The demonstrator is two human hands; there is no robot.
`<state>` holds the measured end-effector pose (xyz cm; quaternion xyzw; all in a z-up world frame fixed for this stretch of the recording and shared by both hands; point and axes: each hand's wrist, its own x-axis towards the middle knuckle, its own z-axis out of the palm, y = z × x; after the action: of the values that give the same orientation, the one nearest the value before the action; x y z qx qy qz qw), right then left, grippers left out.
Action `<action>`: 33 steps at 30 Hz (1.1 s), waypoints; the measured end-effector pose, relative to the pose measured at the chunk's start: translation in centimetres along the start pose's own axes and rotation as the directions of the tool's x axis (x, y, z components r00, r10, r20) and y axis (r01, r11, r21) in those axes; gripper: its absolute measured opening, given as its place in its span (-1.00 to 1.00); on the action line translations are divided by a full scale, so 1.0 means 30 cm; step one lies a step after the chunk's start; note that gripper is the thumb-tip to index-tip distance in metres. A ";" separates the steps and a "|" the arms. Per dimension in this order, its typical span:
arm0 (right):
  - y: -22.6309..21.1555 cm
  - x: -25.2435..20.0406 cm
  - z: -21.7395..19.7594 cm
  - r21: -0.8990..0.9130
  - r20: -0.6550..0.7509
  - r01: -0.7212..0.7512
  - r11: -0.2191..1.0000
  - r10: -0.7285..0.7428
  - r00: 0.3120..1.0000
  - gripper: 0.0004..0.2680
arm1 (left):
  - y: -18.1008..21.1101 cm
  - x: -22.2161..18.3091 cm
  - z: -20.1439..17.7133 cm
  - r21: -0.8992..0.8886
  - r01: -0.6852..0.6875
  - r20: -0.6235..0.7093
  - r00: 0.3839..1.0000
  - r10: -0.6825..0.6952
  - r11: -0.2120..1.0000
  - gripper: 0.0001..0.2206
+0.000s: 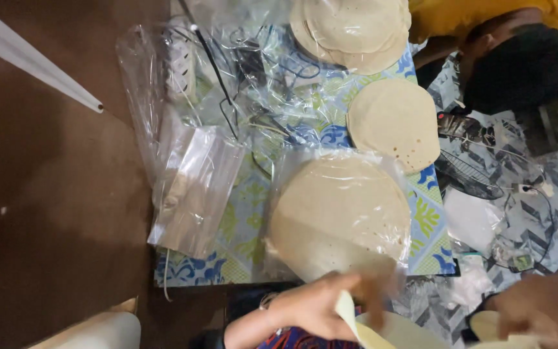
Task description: The person places tortillas one at a time into a plastic bag on a table and then stacks the bags.
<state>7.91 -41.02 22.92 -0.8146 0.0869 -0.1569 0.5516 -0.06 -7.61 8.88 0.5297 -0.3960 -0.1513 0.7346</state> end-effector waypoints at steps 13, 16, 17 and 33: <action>0.634 -0.334 0.282 -0.437 0.182 0.018 0.899 0.068 0.981 -0.57 | -0.245 -0.178 -0.246 0.126 0.647 -0.665 0.618 -0.420 0.752 -0.38; 0.635 -0.348 0.283 -0.445 -0.011 -0.142 0.884 0.153 0.988 -0.76 | -0.264 -0.186 -0.237 0.157 0.575 -0.667 0.661 -0.344 0.803 -0.61; 0.627 -0.348 0.285 -0.363 -0.067 -0.157 0.919 0.142 0.988 -0.77 | -0.241 -0.171 -0.238 0.200 0.574 -0.666 0.674 -0.319 0.794 -0.65; 0.634 -0.405 0.286 -0.278 -0.134 -0.410 0.869 0.387 0.912 -0.79 | -0.226 -0.220 -0.237 0.143 0.640 -0.728 0.585 -0.358 0.755 -0.69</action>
<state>0.15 -36.88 0.44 -0.8467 0.2964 -0.0548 0.4384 2.34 -1.35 -0.89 0.7733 0.0381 -0.0765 0.6282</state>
